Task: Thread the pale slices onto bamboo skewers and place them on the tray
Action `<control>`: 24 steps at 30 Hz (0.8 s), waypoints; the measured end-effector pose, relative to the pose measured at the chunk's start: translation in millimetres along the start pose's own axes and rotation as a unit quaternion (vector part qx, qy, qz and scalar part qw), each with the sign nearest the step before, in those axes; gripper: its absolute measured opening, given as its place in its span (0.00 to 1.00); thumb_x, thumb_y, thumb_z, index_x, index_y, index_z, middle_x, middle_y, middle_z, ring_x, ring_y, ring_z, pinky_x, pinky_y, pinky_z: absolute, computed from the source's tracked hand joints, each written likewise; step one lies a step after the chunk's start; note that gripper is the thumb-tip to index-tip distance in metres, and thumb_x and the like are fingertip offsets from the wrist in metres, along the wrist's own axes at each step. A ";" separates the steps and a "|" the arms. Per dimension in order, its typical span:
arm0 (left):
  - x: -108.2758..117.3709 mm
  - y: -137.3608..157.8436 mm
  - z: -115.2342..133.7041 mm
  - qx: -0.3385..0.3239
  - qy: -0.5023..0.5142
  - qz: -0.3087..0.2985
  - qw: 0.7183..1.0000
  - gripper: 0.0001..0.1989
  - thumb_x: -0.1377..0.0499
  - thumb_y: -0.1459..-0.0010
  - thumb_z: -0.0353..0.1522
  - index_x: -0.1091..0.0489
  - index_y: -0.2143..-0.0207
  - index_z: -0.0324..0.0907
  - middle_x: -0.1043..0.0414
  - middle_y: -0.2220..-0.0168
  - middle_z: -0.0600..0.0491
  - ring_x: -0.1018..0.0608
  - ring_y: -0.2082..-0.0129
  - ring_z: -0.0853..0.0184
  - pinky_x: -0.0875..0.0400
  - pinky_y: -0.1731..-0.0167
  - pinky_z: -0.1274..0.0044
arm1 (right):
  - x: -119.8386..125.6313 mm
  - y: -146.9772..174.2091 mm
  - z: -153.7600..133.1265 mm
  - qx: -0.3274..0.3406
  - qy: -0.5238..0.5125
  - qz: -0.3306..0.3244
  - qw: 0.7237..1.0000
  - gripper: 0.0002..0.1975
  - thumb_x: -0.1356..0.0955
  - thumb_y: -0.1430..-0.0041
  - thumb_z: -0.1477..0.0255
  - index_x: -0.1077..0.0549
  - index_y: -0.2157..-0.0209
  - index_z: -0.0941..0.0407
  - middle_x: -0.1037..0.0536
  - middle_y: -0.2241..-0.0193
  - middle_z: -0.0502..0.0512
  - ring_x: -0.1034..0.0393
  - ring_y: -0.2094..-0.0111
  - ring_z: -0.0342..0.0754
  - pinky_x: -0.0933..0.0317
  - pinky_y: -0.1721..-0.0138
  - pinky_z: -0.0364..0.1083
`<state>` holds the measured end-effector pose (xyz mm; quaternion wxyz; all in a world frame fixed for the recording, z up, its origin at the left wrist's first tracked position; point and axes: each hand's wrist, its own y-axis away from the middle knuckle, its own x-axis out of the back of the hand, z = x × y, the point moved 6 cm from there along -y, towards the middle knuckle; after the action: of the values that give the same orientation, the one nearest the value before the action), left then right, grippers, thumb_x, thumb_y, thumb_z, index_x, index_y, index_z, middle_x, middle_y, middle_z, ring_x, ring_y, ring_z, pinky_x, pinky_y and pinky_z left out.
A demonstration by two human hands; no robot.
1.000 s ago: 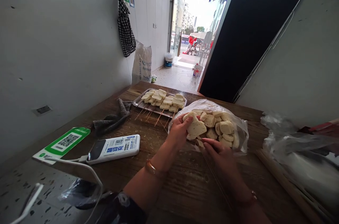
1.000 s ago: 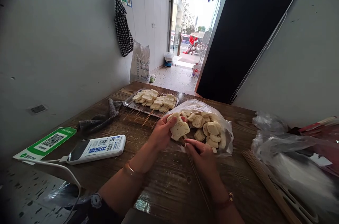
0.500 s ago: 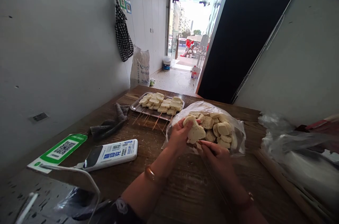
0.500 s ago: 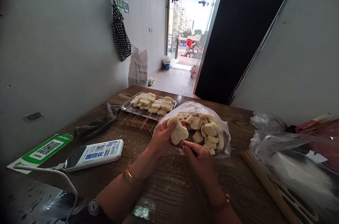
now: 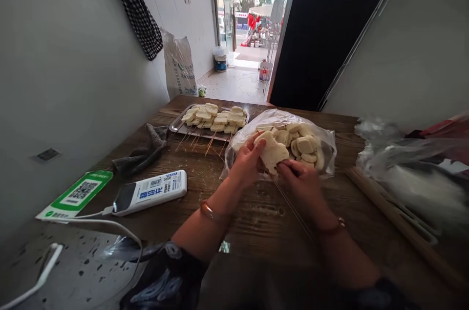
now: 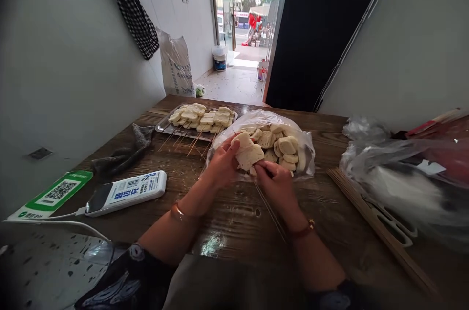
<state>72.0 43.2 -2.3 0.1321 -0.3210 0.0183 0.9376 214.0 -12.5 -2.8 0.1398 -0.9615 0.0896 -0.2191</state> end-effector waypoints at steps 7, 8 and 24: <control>23.0 -13.7 8.2 -0.049 -0.221 0.033 0.973 0.19 0.35 0.49 0.42 0.26 0.59 0.37 0.23 0.62 0.45 0.22 0.65 0.65 0.30 0.64 0.74 | 28.9 -3.9 9.6 -0.055 -0.079 0.095 0.991 0.16 0.33 0.44 0.59 0.23 0.68 0.57 0.29 0.81 0.49 0.40 0.81 0.42 0.44 0.79 0.43; 26.1 -15.2 11.2 -0.069 -0.283 0.037 0.956 0.16 0.35 0.48 0.40 0.25 0.61 0.37 0.23 0.63 0.45 0.22 0.65 0.64 0.30 0.63 0.74 | 30.2 -4.5 11.4 -0.055 -0.088 0.100 0.990 0.15 0.33 0.44 0.59 0.23 0.68 0.56 0.28 0.81 0.49 0.40 0.81 0.42 0.44 0.78 0.44; 16.5 -11.0 11.3 -0.090 -0.855 -0.099 0.501 0.14 0.44 0.46 0.27 0.23 0.59 0.42 0.26 0.60 0.45 0.28 0.52 0.54 0.34 0.53 0.66 | 28.8 -13.1 25.8 -0.067 -0.126 0.106 0.984 0.17 0.31 0.45 0.57 0.21 0.67 0.57 0.29 0.82 0.48 0.41 0.83 0.41 0.45 0.82 0.42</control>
<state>55.6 59.1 -2.7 0.1456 0.6271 -0.2199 0.7329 252.6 -0.9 -9.6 0.1078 -0.9736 0.1873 -0.0731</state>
